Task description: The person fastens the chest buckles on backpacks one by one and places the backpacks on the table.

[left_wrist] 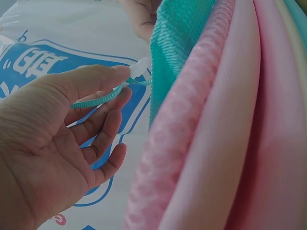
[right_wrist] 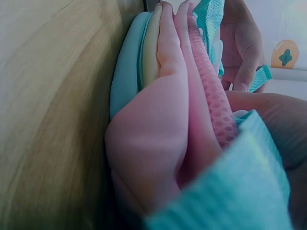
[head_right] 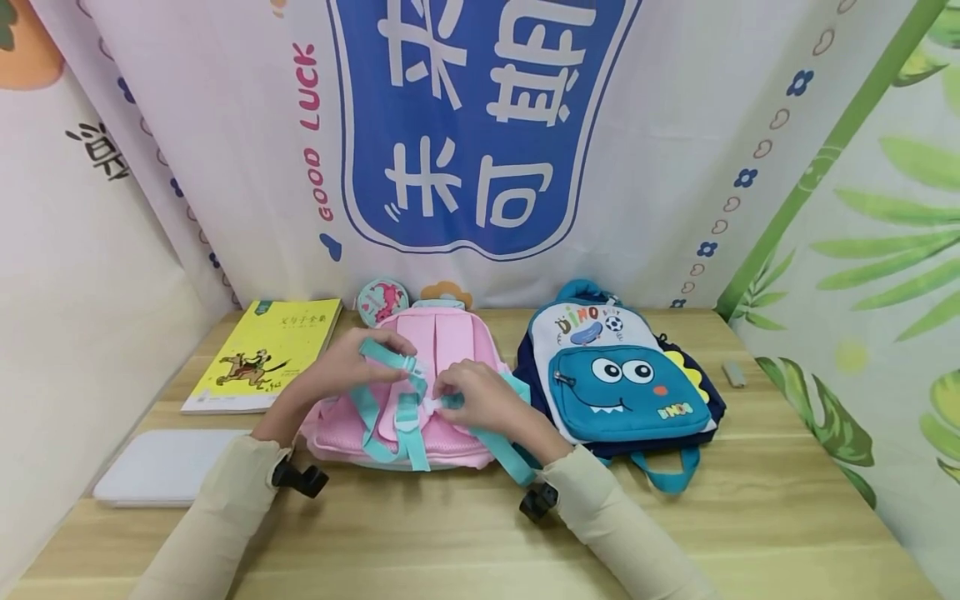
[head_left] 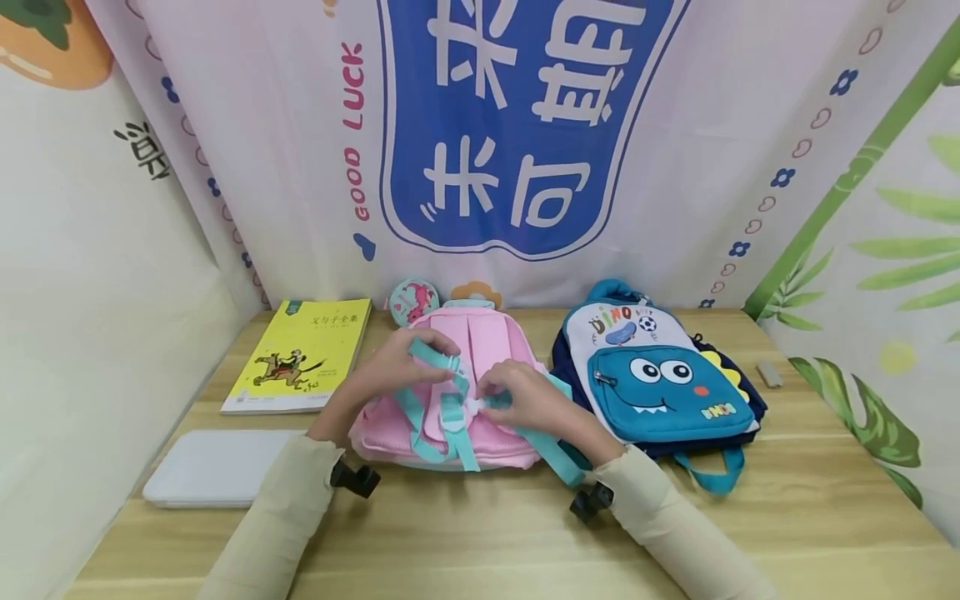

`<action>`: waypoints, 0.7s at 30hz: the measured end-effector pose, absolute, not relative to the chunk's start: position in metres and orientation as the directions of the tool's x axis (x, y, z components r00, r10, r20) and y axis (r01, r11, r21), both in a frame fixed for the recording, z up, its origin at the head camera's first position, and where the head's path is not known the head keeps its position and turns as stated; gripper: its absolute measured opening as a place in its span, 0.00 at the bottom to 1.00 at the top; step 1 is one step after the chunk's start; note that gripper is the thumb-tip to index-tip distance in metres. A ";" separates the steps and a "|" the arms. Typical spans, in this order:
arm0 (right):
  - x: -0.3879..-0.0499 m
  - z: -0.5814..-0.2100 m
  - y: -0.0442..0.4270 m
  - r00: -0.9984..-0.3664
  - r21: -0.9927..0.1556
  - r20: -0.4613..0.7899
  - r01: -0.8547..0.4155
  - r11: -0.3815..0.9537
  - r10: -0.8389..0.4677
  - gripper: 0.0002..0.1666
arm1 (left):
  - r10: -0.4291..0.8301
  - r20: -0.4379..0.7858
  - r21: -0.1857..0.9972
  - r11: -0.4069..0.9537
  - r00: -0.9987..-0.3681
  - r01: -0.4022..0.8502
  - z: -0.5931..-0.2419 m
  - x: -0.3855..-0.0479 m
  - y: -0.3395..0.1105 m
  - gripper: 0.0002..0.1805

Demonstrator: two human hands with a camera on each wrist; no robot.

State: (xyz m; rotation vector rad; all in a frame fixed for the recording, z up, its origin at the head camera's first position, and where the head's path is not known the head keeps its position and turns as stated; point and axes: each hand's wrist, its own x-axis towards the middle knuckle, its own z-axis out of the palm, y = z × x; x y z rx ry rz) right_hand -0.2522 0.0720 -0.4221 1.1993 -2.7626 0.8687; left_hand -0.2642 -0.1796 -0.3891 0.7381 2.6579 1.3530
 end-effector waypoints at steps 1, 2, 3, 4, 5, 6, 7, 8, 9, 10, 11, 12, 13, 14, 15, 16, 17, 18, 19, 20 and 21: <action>-0.252 -0.423 0.072 -0.704 -0.491 0.222 -0.678 0.546 -0.674 0.09 | 0.447 0.147 0.777 0.500 -0.883 0.383 -0.389 -0.263 -0.179 0.19; -0.251 -0.423 0.073 -0.699 -0.494 0.228 -0.683 0.538 -0.678 0.09 | 0.450 0.145 0.774 0.504 -0.881 0.384 -0.389 -0.262 -0.179 0.19; -0.251 -0.424 0.073 -0.694 -0.495 0.236 -0.688 0.531 -0.680 0.10 | 0.454 0.142 0.771 0.506 -0.880 0.386 -0.389 -0.262 -0.179 0.20; -0.251 -0.424 0.074 -0.686 -0.493 0.247 -0.697 0.521 -0.684 0.10 | 0.459 0.141 0.767 0.510 -0.877 0.390 -0.390 -0.261 -0.179 0.20; -0.251 -0.425 0.074 -0.682 -0.494 0.255 -0.701 0.514 -0.686 0.10 | 0.465 0.140 0.763 0.513 -0.874 0.394 -0.390 -0.261 -0.179 0.20; -0.251 -0.424 0.075 -0.678 -0.496 0.262 -0.705 0.507 -0.687 0.10 | 0.471 0.139 0.760 0.514 -0.871 0.399 -0.390 -0.260 -0.179 0.20; -0.251 -0.424 0.075 -0.677 -0.495 0.268 -0.707 0.504 -0.686 0.10 | 0.475 0.139 0.760 0.512 -0.869 0.401 -0.390 -0.260 -0.179 0.19; -0.251 -0.423 0.076 -0.675 -0.495 0.276 -0.710 0.501 -0.685 0.10 | 0.479 0.138 0.759 0.511 -0.867 0.403 -0.390 -0.260 -0.179 0.19; -0.251 -0.423 0.076 -0.674 -0.495 0.286 -0.713 0.497 -0.682 0.10 | 0.483 0.141 0.760 0.507 -0.864 0.407 -0.390 -0.260 -0.179 0.18; -0.251 -0.422 0.077 -0.672 -0.493 0.298 -0.716 0.494 -0.677 0.11 | 0.485 0.145 0.760 0.503 -0.862 0.411 -0.390 -0.259 -0.179 0.18; -0.251 -0.420 0.077 -0.673 -0.491 0.310 -0.718 0.493 -0.672 0.11 | 0.486 0.150 0.761 0.499 -0.861 0.415 -0.390 -0.259 -0.179 0.18; -0.251 -0.419 0.077 -0.674 -0.488 0.323 -0.720 0.493 -0.665 0.11 | 0.486 0.156 0.760 0.497 -0.860 0.418 -0.389 -0.259 -0.179 0.18; -0.251 -0.418 0.077 -0.676 -0.485 0.335 -0.721 0.495 -0.657 0.11 | 0.484 0.160 0.760 0.496 -0.860 0.421 -0.389 -0.259 -0.179 0.18; -0.251 -0.417 0.077 -0.676 -0.482 0.349 -0.724 0.494 -0.650 0.11 | 0.480 0.163 0.759 0.497 -0.862 0.420 -0.388 -0.259 -0.178 0.18; -0.251 -0.415 0.077 -0.676 -0.479 0.363 -0.726 0.493 -0.641 0.12 | 0.477 0.165 0.759 0.498 -0.863 0.420 -0.388 -0.259 -0.178 0.18; -0.251 -0.414 0.078 -0.675 -0.475 0.377 -0.729 0.493 -0.634 0.12 | 0.472 0.164 0.758 0.502 -0.866 0.417 -0.388 -0.259 -0.178 0.18; -0.250 -0.413 0.078 -0.675 -0.474 0.391 -0.731 0.492 -0.626 0.12 | 0.466 0.163 0.759 0.503 -0.869 0.413 -0.388 -0.260 -0.177 0.18; -0.251 -0.412 0.079 -0.674 -0.474 0.404 -0.732 0.489 -0.618 0.12 | 0.462 0.163 0.759 0.506 -0.872 0.410 -0.388 -0.260 -0.177 0.18; -0.251 -0.411 0.079 -0.674 -0.474 0.418 -0.734 0.486 -0.609 0.12 | 0.457 0.162 0.761 0.507 -0.875 0.405 -0.389 -0.261 -0.177 0.18; -0.251 -0.410 0.079 -0.671 -0.473 0.435 -0.738 0.482 -0.601 0.12 | 0.451 0.162 0.761 0.509 -0.878 0.402 -0.389 -0.261 -0.177 0.18; -0.251 -0.410 0.080 -0.669 -0.474 0.449 -0.740 0.478 -0.592 0.12 | 0.446 0.163 0.763 0.508 -0.880 0.399 -0.390 -0.261 -0.176 0.18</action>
